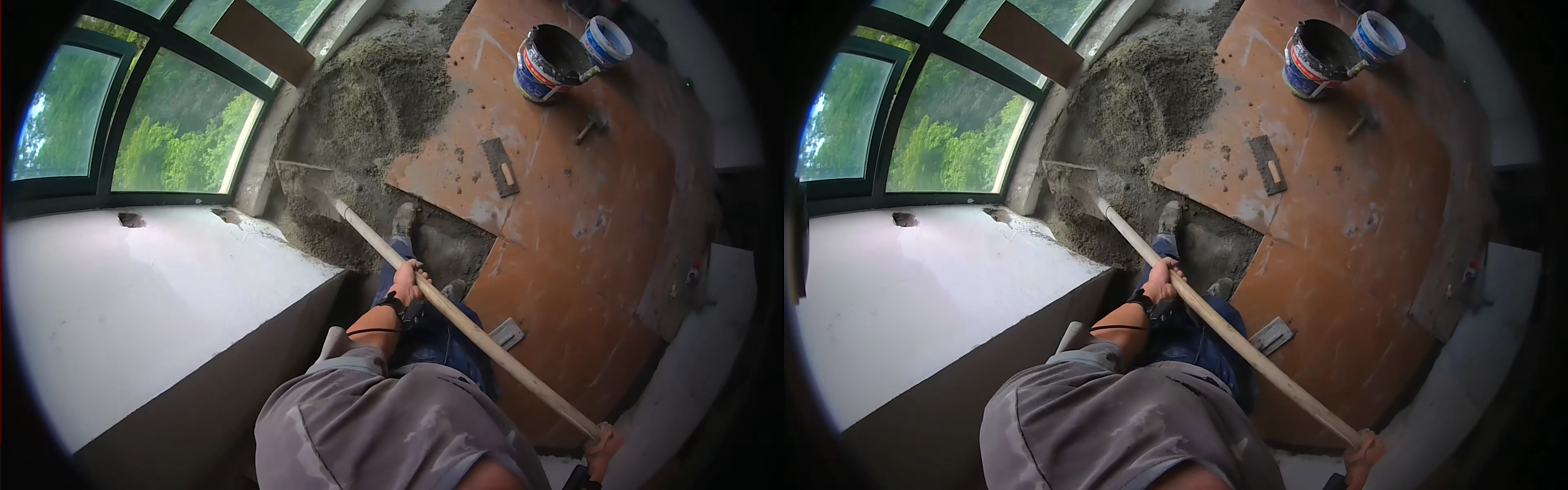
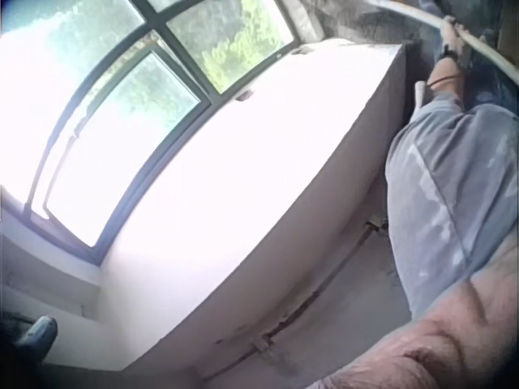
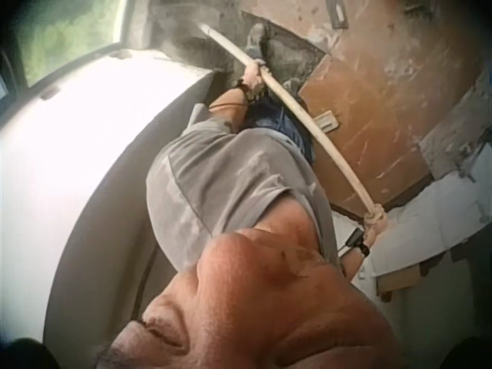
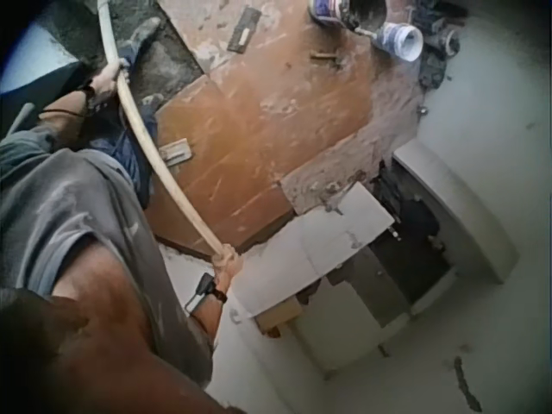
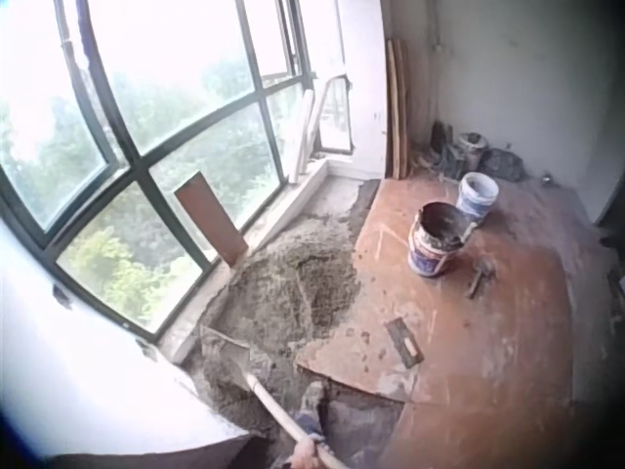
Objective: Spreading and leveling mortar on a floor using a shovel and long board.
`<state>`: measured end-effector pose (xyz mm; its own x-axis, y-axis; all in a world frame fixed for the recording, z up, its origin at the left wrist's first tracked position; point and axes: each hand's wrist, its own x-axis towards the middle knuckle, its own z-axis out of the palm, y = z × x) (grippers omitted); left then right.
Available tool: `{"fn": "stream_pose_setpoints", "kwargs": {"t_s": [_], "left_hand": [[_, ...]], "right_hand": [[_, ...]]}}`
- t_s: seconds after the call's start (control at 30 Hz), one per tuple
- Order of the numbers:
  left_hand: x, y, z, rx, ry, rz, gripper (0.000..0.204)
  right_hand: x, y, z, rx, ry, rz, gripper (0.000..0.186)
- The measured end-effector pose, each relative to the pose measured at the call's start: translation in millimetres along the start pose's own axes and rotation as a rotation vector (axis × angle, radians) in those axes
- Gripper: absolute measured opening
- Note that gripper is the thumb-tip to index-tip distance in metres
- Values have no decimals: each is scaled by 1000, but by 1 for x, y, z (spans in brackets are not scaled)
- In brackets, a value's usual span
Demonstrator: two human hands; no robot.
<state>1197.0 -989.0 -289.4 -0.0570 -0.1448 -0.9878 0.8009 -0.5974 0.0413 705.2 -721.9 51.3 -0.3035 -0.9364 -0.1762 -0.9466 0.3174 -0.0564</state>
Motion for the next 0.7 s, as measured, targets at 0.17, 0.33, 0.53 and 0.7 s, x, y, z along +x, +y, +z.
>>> {"fn": "stream_pose_setpoints", "kwargs": {"t_s": [0.17, 0.33, 0.53, 0.7], "left_hand": [[15, 16, -11, 98, 15, -45, 20], [38, -29, -42, 291, 102, -137, 10], [97, 58, -36, 379, 136, -120, 8], [128, 187, 14, 570, 298, -68, 10]], "right_hand": [[1, -101, -60, 5, -498, -112, 15], [-24, -161, -120, 37, -737, 125, 21], [15, -243, -96, 188, -982, 412, 20], [58, -329, -36, 157, -818, 487, 20]]}}
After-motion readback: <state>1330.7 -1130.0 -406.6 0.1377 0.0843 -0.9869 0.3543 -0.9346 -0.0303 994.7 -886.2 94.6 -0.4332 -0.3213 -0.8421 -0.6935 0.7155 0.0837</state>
